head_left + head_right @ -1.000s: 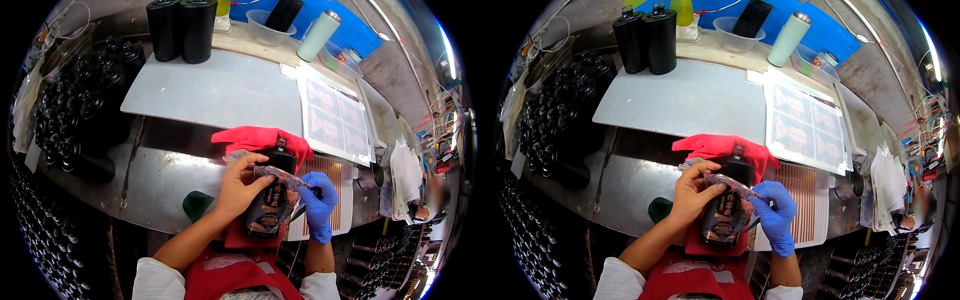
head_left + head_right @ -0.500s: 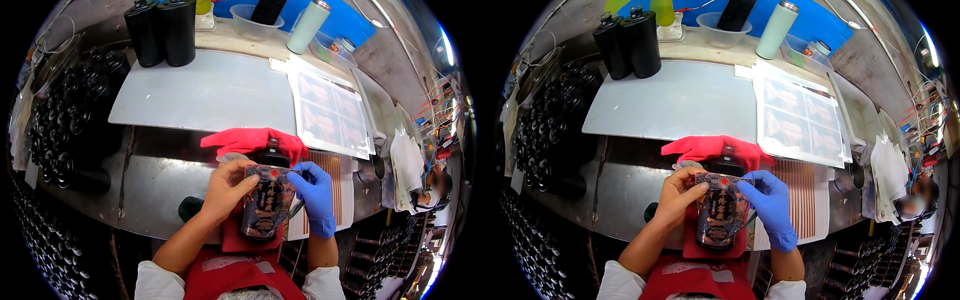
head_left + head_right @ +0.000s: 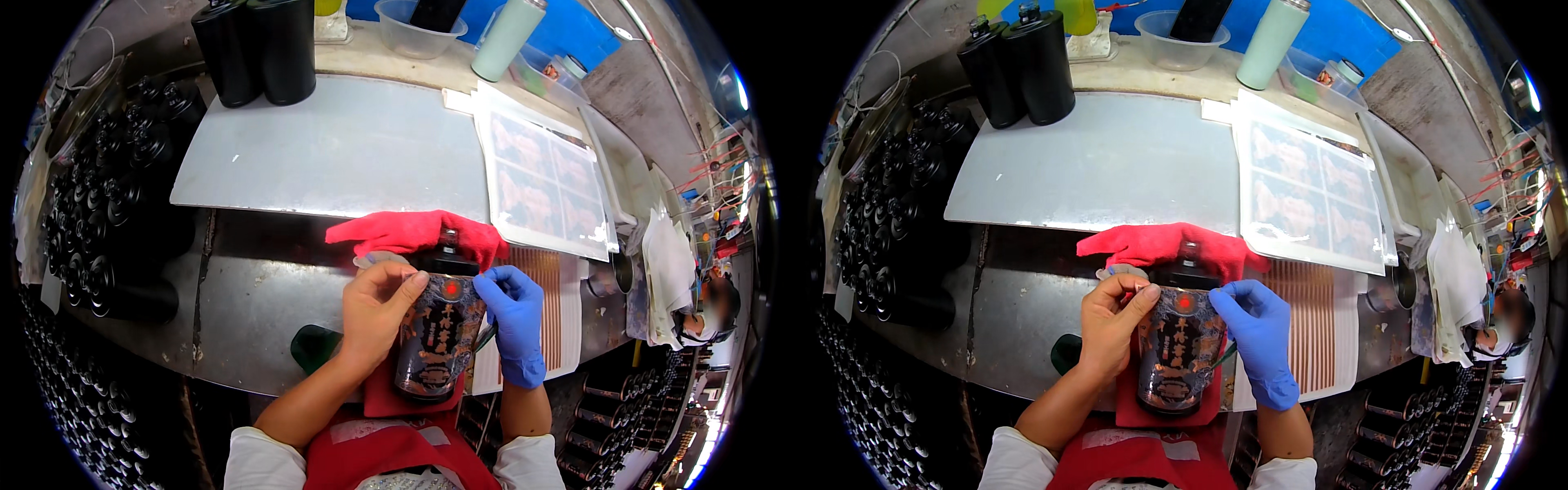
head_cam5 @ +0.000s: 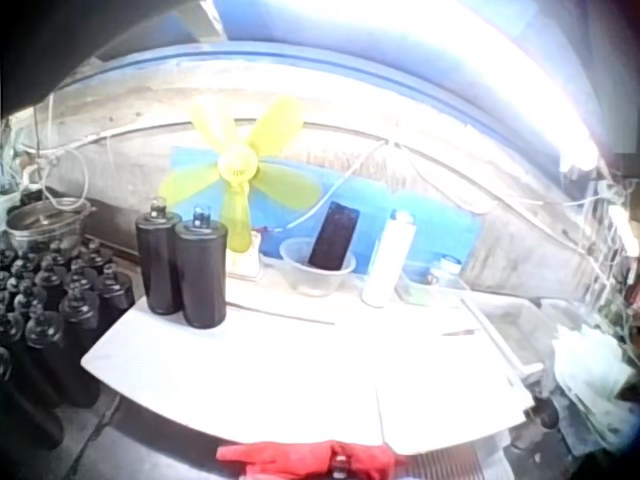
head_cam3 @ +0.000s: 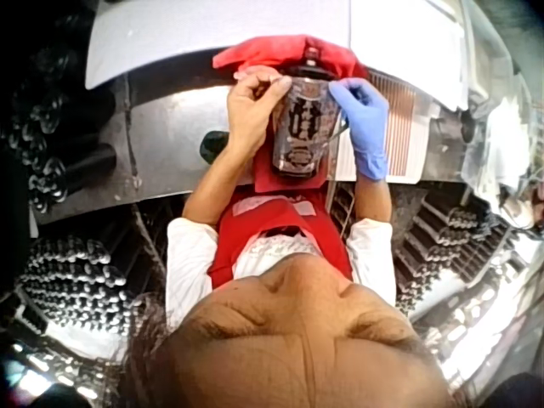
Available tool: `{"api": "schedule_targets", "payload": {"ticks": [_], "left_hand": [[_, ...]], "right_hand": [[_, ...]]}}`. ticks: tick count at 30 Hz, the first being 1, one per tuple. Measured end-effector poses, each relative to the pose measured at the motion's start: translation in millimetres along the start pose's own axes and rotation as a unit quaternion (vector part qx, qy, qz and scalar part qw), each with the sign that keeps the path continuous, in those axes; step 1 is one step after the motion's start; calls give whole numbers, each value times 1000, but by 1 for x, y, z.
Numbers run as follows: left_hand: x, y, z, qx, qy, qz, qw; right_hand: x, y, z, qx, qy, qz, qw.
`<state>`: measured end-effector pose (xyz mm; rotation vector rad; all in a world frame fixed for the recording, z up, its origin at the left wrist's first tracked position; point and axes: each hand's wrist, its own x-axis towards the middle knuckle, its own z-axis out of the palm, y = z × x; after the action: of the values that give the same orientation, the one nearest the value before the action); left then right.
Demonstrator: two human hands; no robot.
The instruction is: The person applies thin copper-colored strips to the sides of black cylindrical containers. They smooth the strips with a green plastic tool, rotate the containers to access different sides, and place finished units into a nearby rack.
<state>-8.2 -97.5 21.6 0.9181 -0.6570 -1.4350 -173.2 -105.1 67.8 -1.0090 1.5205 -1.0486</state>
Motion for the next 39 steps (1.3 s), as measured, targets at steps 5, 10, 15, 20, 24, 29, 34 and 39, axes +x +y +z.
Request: {"api": "schedule_targets", "payload": {"ticks": [5,10,15,20,24,29,34,39], "left_hand": [[0,-3,-2,-15,5,-5,1000],[1,4,-3,-25,-23,-9,999],[0,1,11,141,-7,70,988],[2,-2,17,99,32,43,994],[5,-6,17,63,29,66,995],[6,-11,16,49,36,83,995],[-5,-17,9,134,21,153,979],[-35,4,5,440,-102,180,874]], "right_hand": [[-2,0,0,5,9,-17,1000],[0,3,-2,15,2,-12,1000],[0,1,-9,54,-47,12,997],[0,0,3,11,-25,-23,999],[0,-1,3,15,-16,-9,1000],[2,4,1,22,-19,-2,1000],[-1,4,-3,43,-24,9,999],[-12,11,-13,43,-61,54,996]]}}
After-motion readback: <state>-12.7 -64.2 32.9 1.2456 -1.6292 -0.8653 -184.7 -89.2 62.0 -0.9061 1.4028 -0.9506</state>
